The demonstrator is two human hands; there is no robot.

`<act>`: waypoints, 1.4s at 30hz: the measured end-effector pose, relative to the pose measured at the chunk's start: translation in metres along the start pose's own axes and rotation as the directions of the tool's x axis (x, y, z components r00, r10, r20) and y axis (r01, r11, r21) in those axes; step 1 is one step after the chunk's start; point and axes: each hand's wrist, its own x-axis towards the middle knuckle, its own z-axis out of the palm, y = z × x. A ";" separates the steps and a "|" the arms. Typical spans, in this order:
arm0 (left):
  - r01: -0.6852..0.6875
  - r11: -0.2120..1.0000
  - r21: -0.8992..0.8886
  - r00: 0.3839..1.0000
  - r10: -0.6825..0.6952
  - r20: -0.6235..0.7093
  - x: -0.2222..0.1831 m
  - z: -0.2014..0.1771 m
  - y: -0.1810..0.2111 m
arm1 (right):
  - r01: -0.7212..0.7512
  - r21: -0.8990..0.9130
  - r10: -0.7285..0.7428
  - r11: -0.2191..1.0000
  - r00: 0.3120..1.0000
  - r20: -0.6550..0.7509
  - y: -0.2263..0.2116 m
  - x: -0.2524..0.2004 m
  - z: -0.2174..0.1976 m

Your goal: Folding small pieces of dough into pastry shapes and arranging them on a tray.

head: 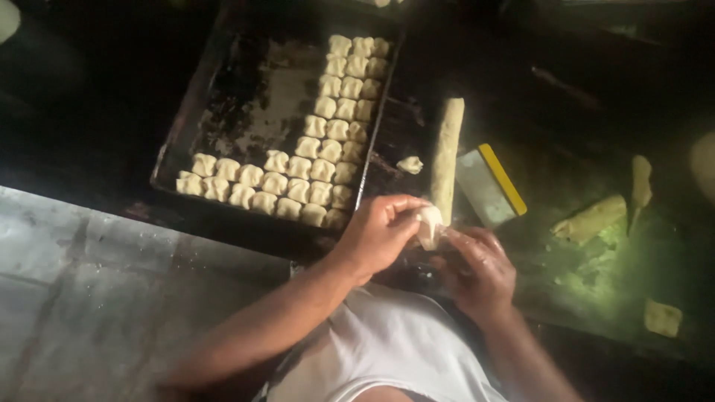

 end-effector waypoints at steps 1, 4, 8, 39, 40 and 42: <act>0.004 1.000 0.000 1.000 -0.004 0.003 0.000 0.003 0.004 | -0.005 -0.001 0.005 1.000 1.000 0.000 0.002 0.001 -0.003; 0.219 0.922 -0.319 0.971 -0.174 0.162 0.003 0.013 0.013 | 0.150 -0.069 -0.144 0.986 0.985 0.091 0.010 0.000 -0.013; 0.167 0.982 -0.089 0.984 -0.161 0.072 0.005 0.021 0.014 | 0.244 -0.053 -0.237 0.968 0.965 0.116 0.020 0.000 -0.024; -0.215 0.965 0.151 0.855 0.261 -0.448 -0.051 -0.219 0.010 | -0.454 -0.354 0.573 0.818 0.586 0.573 -0.043 0.098 0.075; -0.212 0.966 0.148 0.854 0.257 -0.452 -0.049 -0.223 0.012 | -0.451 -0.355 0.572 0.819 0.583 0.578 -0.058 0.109 0.080; -0.134 0.935 0.327 0.846 0.280 -0.453 -0.044 -0.232 0.017 | -0.338 -0.171 0.377 0.925 0.777 0.504 -0.089 0.131 0.091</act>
